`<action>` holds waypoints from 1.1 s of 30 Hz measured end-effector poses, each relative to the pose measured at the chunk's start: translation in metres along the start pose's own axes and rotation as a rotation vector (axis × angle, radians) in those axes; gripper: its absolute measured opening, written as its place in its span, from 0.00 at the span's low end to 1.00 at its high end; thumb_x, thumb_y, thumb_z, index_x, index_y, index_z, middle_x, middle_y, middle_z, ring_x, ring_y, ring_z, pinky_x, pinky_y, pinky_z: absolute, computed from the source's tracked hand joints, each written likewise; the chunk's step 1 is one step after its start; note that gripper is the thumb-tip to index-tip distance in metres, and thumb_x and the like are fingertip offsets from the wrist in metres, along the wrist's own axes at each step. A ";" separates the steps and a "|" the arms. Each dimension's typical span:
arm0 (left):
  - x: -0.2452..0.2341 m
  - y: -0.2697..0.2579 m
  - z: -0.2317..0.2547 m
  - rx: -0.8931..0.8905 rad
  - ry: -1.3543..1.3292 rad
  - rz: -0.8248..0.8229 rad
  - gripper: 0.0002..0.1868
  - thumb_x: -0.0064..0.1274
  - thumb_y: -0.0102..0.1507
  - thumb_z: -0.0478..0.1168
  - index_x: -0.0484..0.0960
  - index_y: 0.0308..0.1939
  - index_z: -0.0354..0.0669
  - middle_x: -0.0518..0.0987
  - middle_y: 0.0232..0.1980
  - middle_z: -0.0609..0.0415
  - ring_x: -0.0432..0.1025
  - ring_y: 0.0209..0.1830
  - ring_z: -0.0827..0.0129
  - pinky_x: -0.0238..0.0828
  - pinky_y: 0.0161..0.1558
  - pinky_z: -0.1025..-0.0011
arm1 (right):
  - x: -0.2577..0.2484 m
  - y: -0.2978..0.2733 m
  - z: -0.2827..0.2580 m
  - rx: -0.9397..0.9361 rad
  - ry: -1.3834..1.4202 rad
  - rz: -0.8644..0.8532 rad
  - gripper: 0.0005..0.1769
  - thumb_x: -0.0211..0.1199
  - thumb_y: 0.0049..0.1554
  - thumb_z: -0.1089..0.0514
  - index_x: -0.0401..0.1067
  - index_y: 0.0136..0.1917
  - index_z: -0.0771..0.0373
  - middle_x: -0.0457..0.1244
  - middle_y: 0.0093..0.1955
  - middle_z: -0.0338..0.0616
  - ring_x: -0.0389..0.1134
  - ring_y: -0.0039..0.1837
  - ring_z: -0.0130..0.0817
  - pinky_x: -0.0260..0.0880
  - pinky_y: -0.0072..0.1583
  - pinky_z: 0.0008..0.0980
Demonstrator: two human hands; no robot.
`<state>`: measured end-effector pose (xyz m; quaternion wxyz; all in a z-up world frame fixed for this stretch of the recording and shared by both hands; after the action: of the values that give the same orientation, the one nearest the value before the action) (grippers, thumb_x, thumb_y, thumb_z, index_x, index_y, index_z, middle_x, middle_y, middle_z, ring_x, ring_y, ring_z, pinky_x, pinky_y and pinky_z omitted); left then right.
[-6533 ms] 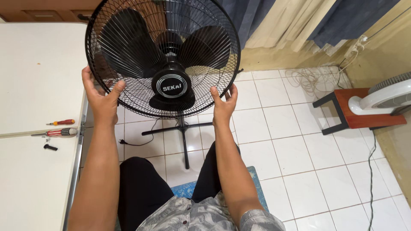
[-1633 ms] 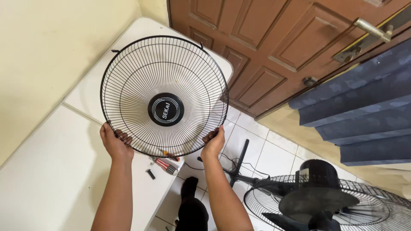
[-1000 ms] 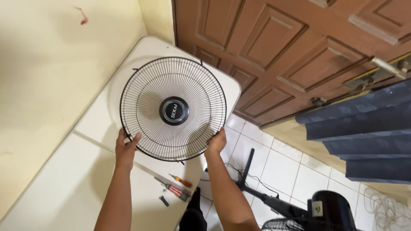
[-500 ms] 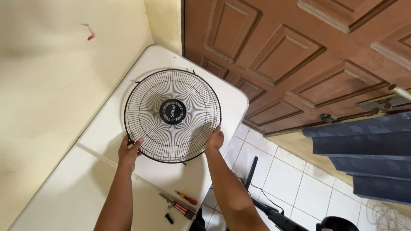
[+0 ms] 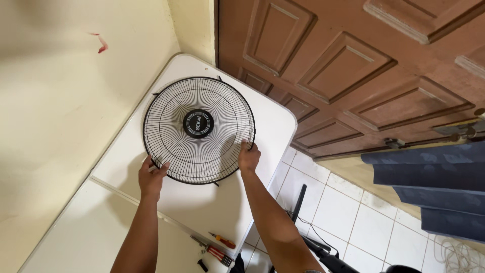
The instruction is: The person disassembles a standing fan by first removing the front grille, then unscrewing the central hub nut to detach the fan blades. The removed parts are placed on a nearby table.
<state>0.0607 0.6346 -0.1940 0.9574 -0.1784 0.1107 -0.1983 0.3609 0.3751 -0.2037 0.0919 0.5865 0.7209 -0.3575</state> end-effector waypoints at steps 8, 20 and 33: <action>0.008 0.011 0.004 0.102 0.391 0.041 0.46 0.66 0.59 0.45 0.59 0.76 0.36 0.68 0.73 0.41 0.69 0.68 0.57 0.72 0.56 0.63 | 0.007 -0.001 -0.014 -0.003 -0.128 -0.072 0.38 0.64 0.56 0.36 0.66 0.67 0.66 0.57 0.66 0.64 0.62 0.68 0.60 0.65 0.66 0.51; 0.043 0.038 0.016 0.324 0.615 -0.209 0.61 0.69 0.56 0.54 0.43 0.81 0.44 0.29 0.83 0.34 0.27 0.83 0.39 0.42 0.74 0.45 | 0.019 -0.051 -0.015 0.278 0.118 -0.309 0.52 0.68 0.53 0.40 0.44 0.78 0.62 0.68 0.52 0.56 0.71 0.34 0.39 0.76 0.37 0.37; 0.047 -0.038 0.022 0.308 0.774 -0.206 0.48 0.64 0.56 0.52 0.60 0.75 0.42 0.43 0.83 0.37 0.49 0.81 0.44 0.58 0.70 0.58 | 0.023 -0.072 -0.011 -0.175 -0.155 -0.212 0.58 0.73 0.53 0.50 0.36 0.81 0.60 0.60 0.63 0.62 0.67 0.62 0.52 0.68 0.62 0.46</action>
<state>0.0961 0.5892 -0.1661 0.8359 0.0441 0.4127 -0.3592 0.2917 0.3955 -0.1792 0.1596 0.4678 0.7978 -0.3452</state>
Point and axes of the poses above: each hand's wrist, its own y-axis towards the middle knuckle, its own x-axis out of the palm, z = x × y, the point moved 9 cm from there along y, towards the middle knuckle
